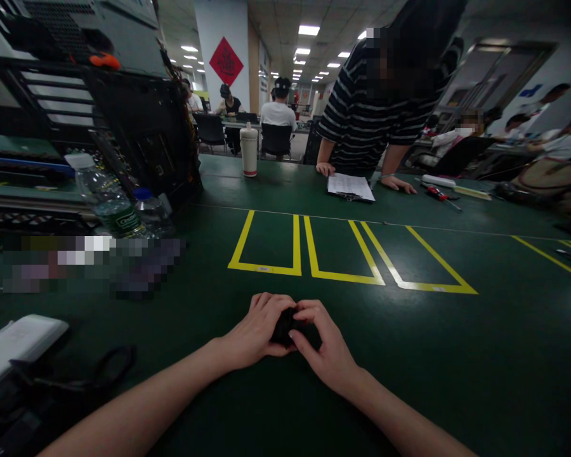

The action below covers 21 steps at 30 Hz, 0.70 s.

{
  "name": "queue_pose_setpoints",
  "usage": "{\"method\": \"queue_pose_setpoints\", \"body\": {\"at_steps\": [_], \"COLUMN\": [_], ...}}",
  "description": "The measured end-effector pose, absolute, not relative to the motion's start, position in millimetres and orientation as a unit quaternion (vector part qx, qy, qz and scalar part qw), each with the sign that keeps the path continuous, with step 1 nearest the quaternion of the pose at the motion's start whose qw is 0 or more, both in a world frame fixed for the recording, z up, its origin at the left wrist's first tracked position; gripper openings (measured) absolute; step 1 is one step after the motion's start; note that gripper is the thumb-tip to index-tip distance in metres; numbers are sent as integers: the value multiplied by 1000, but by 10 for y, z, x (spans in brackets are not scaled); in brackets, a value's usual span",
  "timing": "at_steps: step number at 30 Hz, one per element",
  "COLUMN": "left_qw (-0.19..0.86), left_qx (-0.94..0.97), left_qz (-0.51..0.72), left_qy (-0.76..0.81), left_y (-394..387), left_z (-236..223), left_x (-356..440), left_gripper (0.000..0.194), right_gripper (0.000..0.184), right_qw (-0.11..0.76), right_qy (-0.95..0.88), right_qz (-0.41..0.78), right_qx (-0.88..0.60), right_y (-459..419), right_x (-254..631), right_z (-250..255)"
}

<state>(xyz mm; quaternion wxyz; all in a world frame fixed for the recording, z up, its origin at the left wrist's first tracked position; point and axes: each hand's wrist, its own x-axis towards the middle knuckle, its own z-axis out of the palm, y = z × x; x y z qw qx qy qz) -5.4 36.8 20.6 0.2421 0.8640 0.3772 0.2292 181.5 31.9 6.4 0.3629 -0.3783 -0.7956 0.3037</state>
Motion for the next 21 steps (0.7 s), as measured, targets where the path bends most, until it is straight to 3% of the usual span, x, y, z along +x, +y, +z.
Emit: {"method": "queue_pose_setpoints", "body": {"at_steps": [3, 9, 15, 21], "left_qw": [251, 257, 252, 249], "left_qx": [863, 864, 865, 865], "left_qz": [219, 213, 214, 216], "left_qy": [380, 376, 377, 378], "left_y": [363, 353, 344, 358], "left_z": [255, 317, 316, 273], "left_x": [-51, -64, -53, -53], "left_gripper": [60, 59, 58, 59], "right_gripper": [28, 23, 19, 26], "right_qw": [354, 311, 316, 334], "right_qy": [-782, -802, -837, -800], "right_qz": [321, 317, 257, 300], "right_qx": [-400, -400, -364, -398], "right_y": [321, 299, 287, 306], "right_x": [1800, 1813, 1839, 1813], "right_z": [63, 107, 103, 114]}}
